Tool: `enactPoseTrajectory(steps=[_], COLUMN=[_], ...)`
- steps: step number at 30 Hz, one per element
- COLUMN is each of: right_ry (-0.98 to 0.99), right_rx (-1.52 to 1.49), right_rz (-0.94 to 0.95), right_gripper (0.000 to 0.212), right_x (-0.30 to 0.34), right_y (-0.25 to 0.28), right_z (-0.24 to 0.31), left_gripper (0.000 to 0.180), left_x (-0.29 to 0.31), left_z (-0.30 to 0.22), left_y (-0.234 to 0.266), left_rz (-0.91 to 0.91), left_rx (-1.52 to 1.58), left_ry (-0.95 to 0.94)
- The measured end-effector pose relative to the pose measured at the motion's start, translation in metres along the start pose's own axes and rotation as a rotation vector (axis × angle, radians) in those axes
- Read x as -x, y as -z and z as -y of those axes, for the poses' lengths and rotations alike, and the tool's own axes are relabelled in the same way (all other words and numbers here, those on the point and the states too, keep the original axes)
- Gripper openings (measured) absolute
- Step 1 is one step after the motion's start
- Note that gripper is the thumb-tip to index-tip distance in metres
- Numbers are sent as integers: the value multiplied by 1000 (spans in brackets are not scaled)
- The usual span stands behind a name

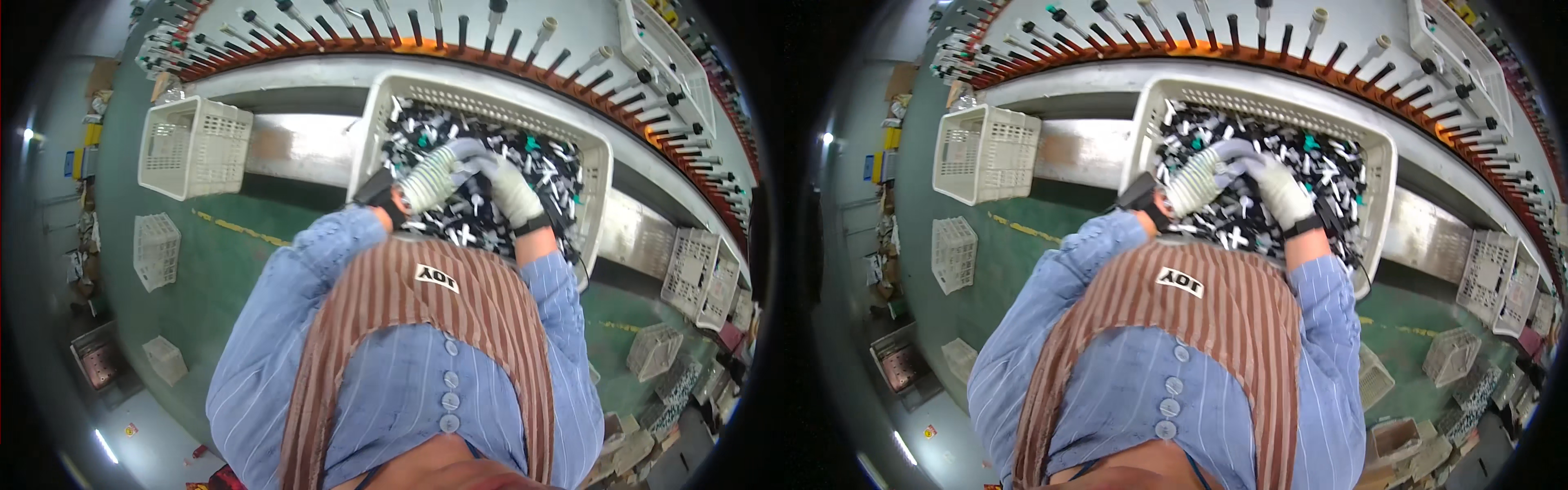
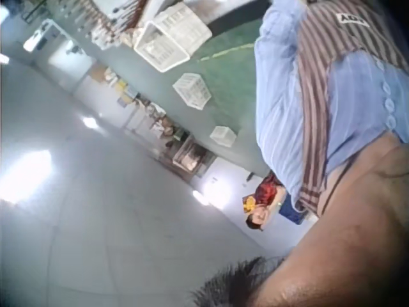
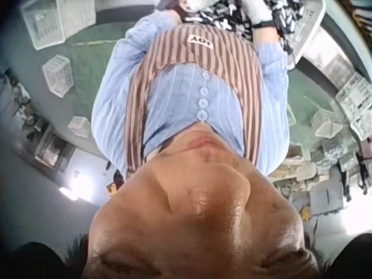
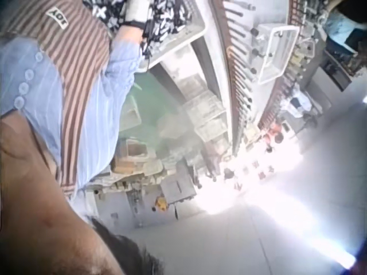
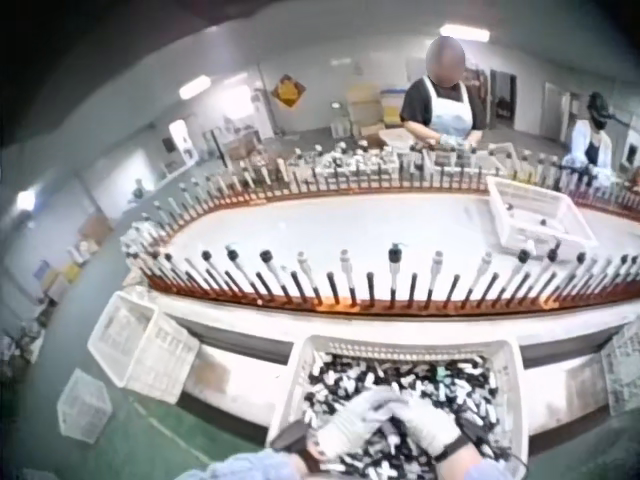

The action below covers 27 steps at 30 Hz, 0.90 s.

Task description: Manually placing small plastic components onto a rotating assembly line conveyor.

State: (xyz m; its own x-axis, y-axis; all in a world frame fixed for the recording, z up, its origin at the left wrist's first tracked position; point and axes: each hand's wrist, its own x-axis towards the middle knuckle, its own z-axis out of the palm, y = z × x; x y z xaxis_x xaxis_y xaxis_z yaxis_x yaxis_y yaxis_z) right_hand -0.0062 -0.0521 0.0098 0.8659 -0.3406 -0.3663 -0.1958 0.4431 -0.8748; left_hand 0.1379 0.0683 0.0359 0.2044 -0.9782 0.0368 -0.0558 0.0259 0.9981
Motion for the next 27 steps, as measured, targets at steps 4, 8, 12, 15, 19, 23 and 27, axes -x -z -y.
enactPoseTrajectory(steps=[4, 8, 12, 15, 19, 23, 27], right_ry=[108, 263, 378, 264, 28, -255, -190], right_rx=[258, 146, 566, 731, 915, 761, 1173], right_rz=[-378, -746, -1235, -1448, -1429, -1118, -1143], right_gripper=[40, 39, 31, 29, 40, 48, 50], right_x=[26, 78, 113, 153, 183, 178, 173], right_y=[-6, 42, 51, 92, 122, 152, 182], right_z=[24, 11, 26, 6, -11, -20, -43], left_gripper=[22, 26, 58, 57, 38, 35, 35], left_x=[-42, -133, -187, -202, -220, -203, -189], left_z=[17, -79, -89, -61, -15, 6, -12], left_y=[62, 153, 216, 226, 304, 336, 349], left_rz=[-431, -724, -609, -523, -313, -372, -546], left_rx=[-513, -348, -351, -353, -1278, -914, -1034], left_ry=[-115, -302, -388, -131, -314, -194, -131])
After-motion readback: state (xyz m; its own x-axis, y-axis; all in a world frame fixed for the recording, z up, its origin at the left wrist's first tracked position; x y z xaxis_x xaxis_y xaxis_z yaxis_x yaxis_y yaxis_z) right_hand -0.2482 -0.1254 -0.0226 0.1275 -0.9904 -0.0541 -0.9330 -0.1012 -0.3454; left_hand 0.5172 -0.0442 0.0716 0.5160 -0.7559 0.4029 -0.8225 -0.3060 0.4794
